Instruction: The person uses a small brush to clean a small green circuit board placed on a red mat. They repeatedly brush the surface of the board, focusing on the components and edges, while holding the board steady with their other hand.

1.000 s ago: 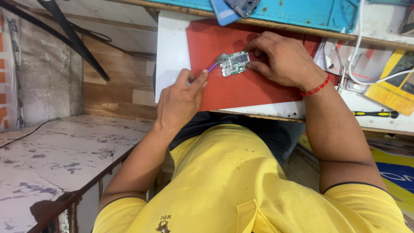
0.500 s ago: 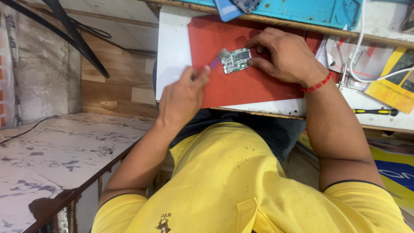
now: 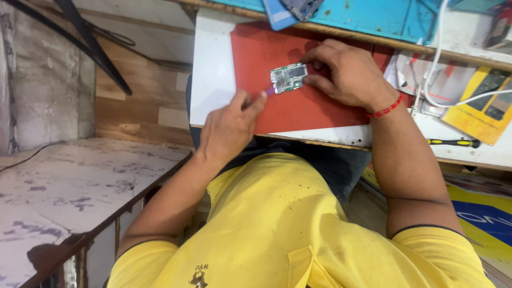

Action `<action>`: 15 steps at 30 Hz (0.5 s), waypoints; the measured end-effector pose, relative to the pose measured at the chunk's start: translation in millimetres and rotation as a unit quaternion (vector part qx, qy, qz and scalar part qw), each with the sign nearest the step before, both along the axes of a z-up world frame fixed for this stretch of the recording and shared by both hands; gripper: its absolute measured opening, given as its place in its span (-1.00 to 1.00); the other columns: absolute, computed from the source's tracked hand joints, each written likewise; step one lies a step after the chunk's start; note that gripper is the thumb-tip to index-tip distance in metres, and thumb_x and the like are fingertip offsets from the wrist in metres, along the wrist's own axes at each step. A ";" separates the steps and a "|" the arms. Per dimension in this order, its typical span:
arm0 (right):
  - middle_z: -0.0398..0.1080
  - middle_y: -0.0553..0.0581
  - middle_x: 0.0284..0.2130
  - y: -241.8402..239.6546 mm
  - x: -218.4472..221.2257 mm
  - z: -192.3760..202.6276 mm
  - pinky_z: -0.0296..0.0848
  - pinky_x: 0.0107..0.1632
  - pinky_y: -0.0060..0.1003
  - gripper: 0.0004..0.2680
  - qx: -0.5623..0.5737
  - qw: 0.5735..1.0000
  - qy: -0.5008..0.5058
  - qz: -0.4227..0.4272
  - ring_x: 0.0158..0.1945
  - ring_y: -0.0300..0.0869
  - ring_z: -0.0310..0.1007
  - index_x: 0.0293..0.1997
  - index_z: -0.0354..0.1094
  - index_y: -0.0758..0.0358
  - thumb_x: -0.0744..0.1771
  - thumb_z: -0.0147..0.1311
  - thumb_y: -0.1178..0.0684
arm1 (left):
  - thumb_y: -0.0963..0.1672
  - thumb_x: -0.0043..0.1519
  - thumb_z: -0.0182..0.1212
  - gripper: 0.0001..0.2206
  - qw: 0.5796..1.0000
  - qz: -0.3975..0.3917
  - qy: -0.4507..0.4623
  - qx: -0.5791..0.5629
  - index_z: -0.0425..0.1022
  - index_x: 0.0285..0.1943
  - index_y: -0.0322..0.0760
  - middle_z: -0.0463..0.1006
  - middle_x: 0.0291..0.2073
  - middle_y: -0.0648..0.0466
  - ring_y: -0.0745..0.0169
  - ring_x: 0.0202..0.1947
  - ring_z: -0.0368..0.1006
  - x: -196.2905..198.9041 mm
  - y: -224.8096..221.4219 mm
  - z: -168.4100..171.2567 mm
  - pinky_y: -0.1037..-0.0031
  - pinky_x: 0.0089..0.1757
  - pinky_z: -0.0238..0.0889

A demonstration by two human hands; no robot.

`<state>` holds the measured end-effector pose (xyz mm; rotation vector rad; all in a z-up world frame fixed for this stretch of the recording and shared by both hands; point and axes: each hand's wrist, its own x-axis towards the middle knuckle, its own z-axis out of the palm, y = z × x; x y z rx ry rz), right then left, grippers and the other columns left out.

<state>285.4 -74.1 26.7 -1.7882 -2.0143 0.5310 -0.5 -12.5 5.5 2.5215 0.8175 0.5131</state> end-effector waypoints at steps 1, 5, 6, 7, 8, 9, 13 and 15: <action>0.42 0.12 -0.23 0.0 0.4 -0.3 0.46 -0.18 -0.14 -0.74 -0.004 1.000 0.009 -0.003 -0.21 -0.02 0.48 0.05 0.46 0.21 0.29 0.34 0.05 | -0.16 0.33 0.22 -0.73 1.000 -0.011 0.018 -0.004 0.58 0.21 -0.03 0.47 -0.25 0.05 0.00 -0.51 0.49 0.3 0.9 0.0 0.20 -0.47 0.38; 0.43 0.12 -0.23 -1.0 -2.1 -0.4 0.45 -0.19 -0.13 -0.73 -0.005 1.000 -0.002 -0.003 -0.21 -0.02 0.49 0.05 0.47 0.21 0.29 0.34 0.05 | -0.14 0.34 0.24 -0.76 0.998 0.056 0.022 -0.008 0.58 0.19 -0.04 0.45 -0.26 0.03 -0.02 -0.52 0.47 -6.0 7.9 0.0 0.18 -0.46 0.36; 0.43 0.12 -0.23 -0.5 -1.9 0.6 0.45 -0.19 -0.13 -0.73 -0.006 1.000 0.005 -0.005 -0.21 -0.02 0.48 0.05 0.47 0.21 0.28 0.35 0.04 | -0.16 0.32 0.22 -0.72 0.999 0.032 0.017 -0.002 0.58 0.21 -0.05 0.46 -0.24 0.04 -0.02 -0.50 0.48 -4.6 7.2 0.4 0.19 -0.46 0.37; 0.43 0.13 -0.23 0.5 -3.0 0.8 0.45 -0.20 -0.13 -0.73 -0.007 1.000 0.011 -0.006 -0.21 -0.02 0.48 0.04 0.47 0.21 0.28 0.35 0.04 | -0.19 0.29 0.20 -0.68 1.000 0.008 0.012 0.004 0.58 0.22 -0.06 0.46 -0.23 0.05 -0.02 -0.49 0.49 -4.0 3.4 1.4 0.20 -0.45 0.39; 0.42 0.13 -0.23 0.6 -2.4 2.0 0.45 -0.20 -0.14 -0.72 -0.011 1.000 0.016 -0.004 -0.21 -0.02 0.48 0.04 0.47 0.22 0.27 0.35 0.04 | -0.21 0.27 0.18 -0.65 1.000 -0.014 0.005 0.007 0.58 0.24 -0.07 0.47 -0.21 0.05 -0.01 -0.47 0.51 -2.8 -1.6 1.7 0.21 -0.44 0.40; 0.43 0.13 -0.24 -1.0 -2.3 3.5 0.45 -0.21 -0.14 -0.72 -0.017 1.000 0.011 -0.013 -0.22 -0.02 0.48 0.04 0.47 0.21 0.27 0.36 0.04 | -0.21 0.28 0.18 -0.66 1.000 -0.009 0.004 -0.004 0.59 0.23 -0.07 0.47 -0.23 0.05 -0.01 -0.49 0.50 -2.1 -5.0 2.4 0.21 -0.45 0.39; 0.44 0.11 -0.24 1.4 -5.0 4.3 0.45 -0.21 -0.14 -0.73 -0.020 1.000 0.006 -0.016 -0.22 -0.03 0.49 0.04 0.48 0.19 0.27 0.35 0.04 | -0.19 0.30 0.21 -0.72 0.999 0.043 0.027 -0.020 0.60 0.19 -0.09 0.47 -0.26 0.01 -0.02 -0.54 0.49 -4.4 -0.7 6.2 0.19 -0.48 0.37; 0.44 0.11 -0.23 1.1 -4.5 3.5 0.46 -0.21 -0.14 -0.73 -0.018 1.000 0.009 -0.016 -0.22 -0.04 0.49 0.04 0.47 0.19 0.27 0.34 0.04 | -0.18 0.29 0.21 -0.72 0.999 0.031 0.019 -0.011 0.59 0.19 -0.11 0.47 -0.25 0.00 -0.04 -0.51 0.50 -3.3 1.0 6.1 0.19 -0.47 0.37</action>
